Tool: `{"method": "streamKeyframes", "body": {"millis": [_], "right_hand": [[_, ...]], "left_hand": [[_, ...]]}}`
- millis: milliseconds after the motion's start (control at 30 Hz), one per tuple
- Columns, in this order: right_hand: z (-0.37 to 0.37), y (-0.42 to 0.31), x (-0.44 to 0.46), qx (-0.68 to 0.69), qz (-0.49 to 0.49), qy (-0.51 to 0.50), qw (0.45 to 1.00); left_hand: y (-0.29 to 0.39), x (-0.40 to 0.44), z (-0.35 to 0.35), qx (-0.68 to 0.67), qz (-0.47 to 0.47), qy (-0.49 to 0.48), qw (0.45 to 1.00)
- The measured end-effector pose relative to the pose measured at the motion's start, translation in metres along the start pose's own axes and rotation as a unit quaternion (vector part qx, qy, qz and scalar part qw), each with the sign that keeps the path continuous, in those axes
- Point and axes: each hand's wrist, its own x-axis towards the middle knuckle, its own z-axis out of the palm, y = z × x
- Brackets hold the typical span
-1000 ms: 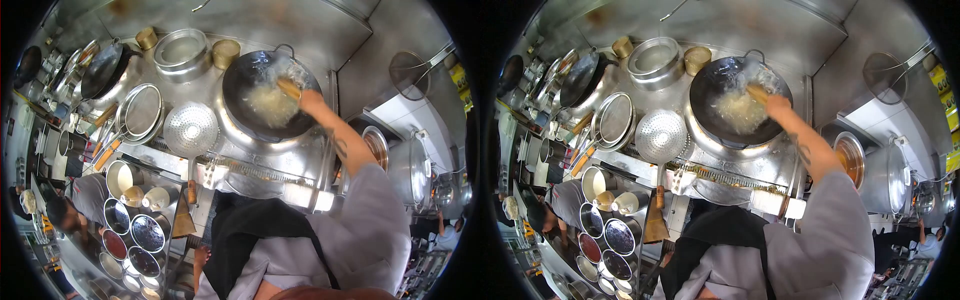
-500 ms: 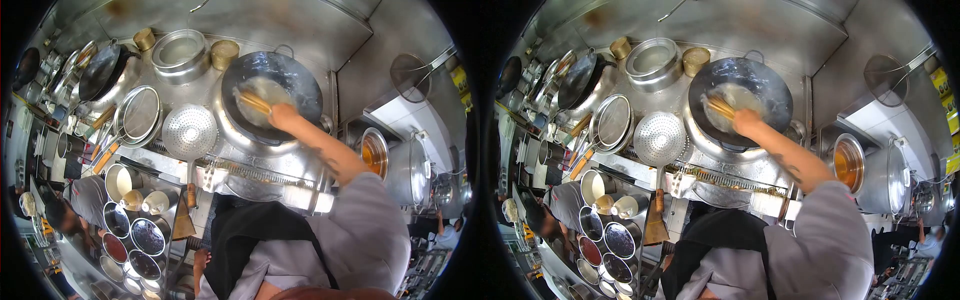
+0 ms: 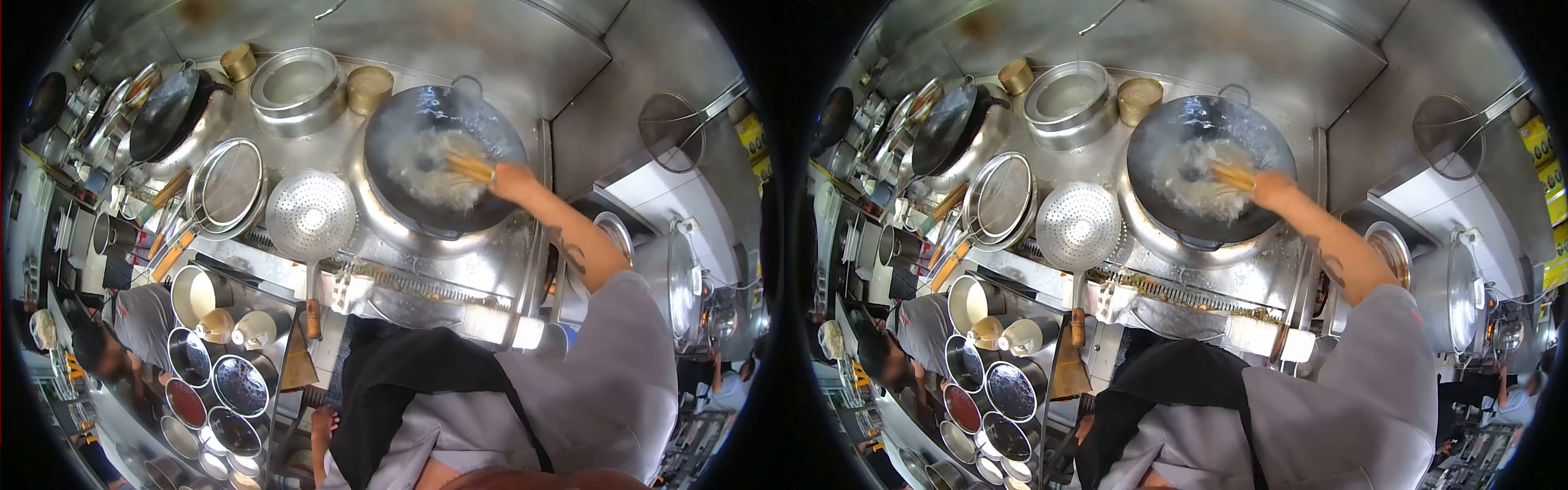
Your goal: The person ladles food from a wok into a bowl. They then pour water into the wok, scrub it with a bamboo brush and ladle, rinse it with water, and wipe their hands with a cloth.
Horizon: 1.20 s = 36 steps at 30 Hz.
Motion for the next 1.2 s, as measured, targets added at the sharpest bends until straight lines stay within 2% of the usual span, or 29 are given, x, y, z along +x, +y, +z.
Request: {"method": "streamKeyframes", "body": {"millis": [33,100,133,200,300,333,367,433,500,567,600,633,667,700,767,800,833,900,967,1033,1100,1133,1167,1200], "right_hand": [[-0.006,0.005,0.016,-0.001,-0.001,0.001,1.0],[-0.006,0.016,0.046,0.045,0.099,0.004,0.994],[0.004,0.007,0.044,0.049,0.085,0.04,0.994],[0.027,-0.003,0.025,0.018,0.064,0.015,0.998],[0.006,0.018,0.001,0.034,0.058,-0.022,0.997],[0.011,0.033,0.017,-0.002,0.062,0.015,0.998],[0.015,0.04,0.04,0.019,0.055,0.064,0.996],[-0.014,0.001,0.06,0.097,0.062,0.057,0.992],[-0.016,-0.041,0.069,0.197,0.043,-0.023,0.979],[0.008,-0.085,0.054,0.125,0.006,0.011,0.992],[0.008,-0.09,0.031,0.127,0.007,0.013,0.992],[0.0,-0.093,0.003,0.095,-0.037,0.005,0.995],[-0.006,-0.092,-0.01,0.061,-0.081,-0.002,0.995],[-0.006,-0.081,-0.007,0.06,-0.083,-0.004,0.995],[-0.011,-0.054,0.009,0.039,-0.052,-0.034,0.997],[-0.013,-0.052,0.026,0.02,-0.011,-0.017,1.0],[0.0,-0.048,0.045,0.02,-0.012,-0.016,1.0],[0.027,-0.043,0.078,0.101,0.061,0.037,0.992],[0.019,-0.057,0.041,0.09,0.044,0.003,0.995],[0.012,-0.054,0.006,0.02,-0.048,-0.011,0.999],[0.008,-0.027,0.034,-0.023,-0.028,-0.05,0.998],[0.009,-0.016,0.057,0.011,0.013,-0.024,1.0],[0.011,-0.011,0.067,0.046,0.056,0.001,0.997],[0.008,-0.023,0.062,0.049,0.086,-0.017,0.995]], "left_hand": [[-0.01,0.014,-0.002,-0.002,0.001,0.0,1.0],[-0.032,0.044,-0.011,0.035,0.024,-0.104,0.994],[-0.03,0.043,-0.005,0.031,0.026,-0.106,0.994],[-0.02,0.041,-0.007,0.016,-0.015,-0.067,0.997],[-0.006,0.027,-0.007,0.046,0.008,-0.052,0.998],[-0.004,0.019,-0.006,0.057,0.02,-0.044,0.997],[0.004,0.018,0.001,0.067,0.033,-0.036,0.997],[0.019,0.006,0.008,0.095,0.056,-0.019,0.994],[0.022,-0.009,0.013,0.125,0.082,-0.009,0.989],[0.016,-0.024,0.008,0.153,0.109,0.003,0.982],[0.021,-0.027,0.006,0.169,0.123,0.011,0.978],[0.021,-0.025,0.006,0.169,0.125,0.012,0.978],[0.015,-0.018,0.008,0.087,0.061,0.016,0.994],[0.004,-0.014,0.01,0.004,-0.006,0.021,1.0],[-0.012,-0.01,0.006,0.012,0.007,0.014,1.0],[-0.015,-0.006,0.007,0.02,0.024,0.005,0.999],[-0.018,-0.001,0.005,0.018,0.025,0.006,1.0],[-0.017,0.01,0.001,0.018,0.009,-0.036,0.999],[-0.009,-0.008,0.005,-0.007,0.014,-0.004,1.0],[-0.006,-0.01,0.008,-0.029,0.014,0.02,0.999],[-0.02,-0.001,0.001,-0.007,0.064,-0.067,0.996],[-0.069,0.02,-0.031,-0.009,0.065,-0.068,0.996],[-0.082,0.037,-0.034,0.198,0.248,-0.081,0.945],[-0.057,0.071,-0.018,0.388,0.415,-0.085,0.819]]}}
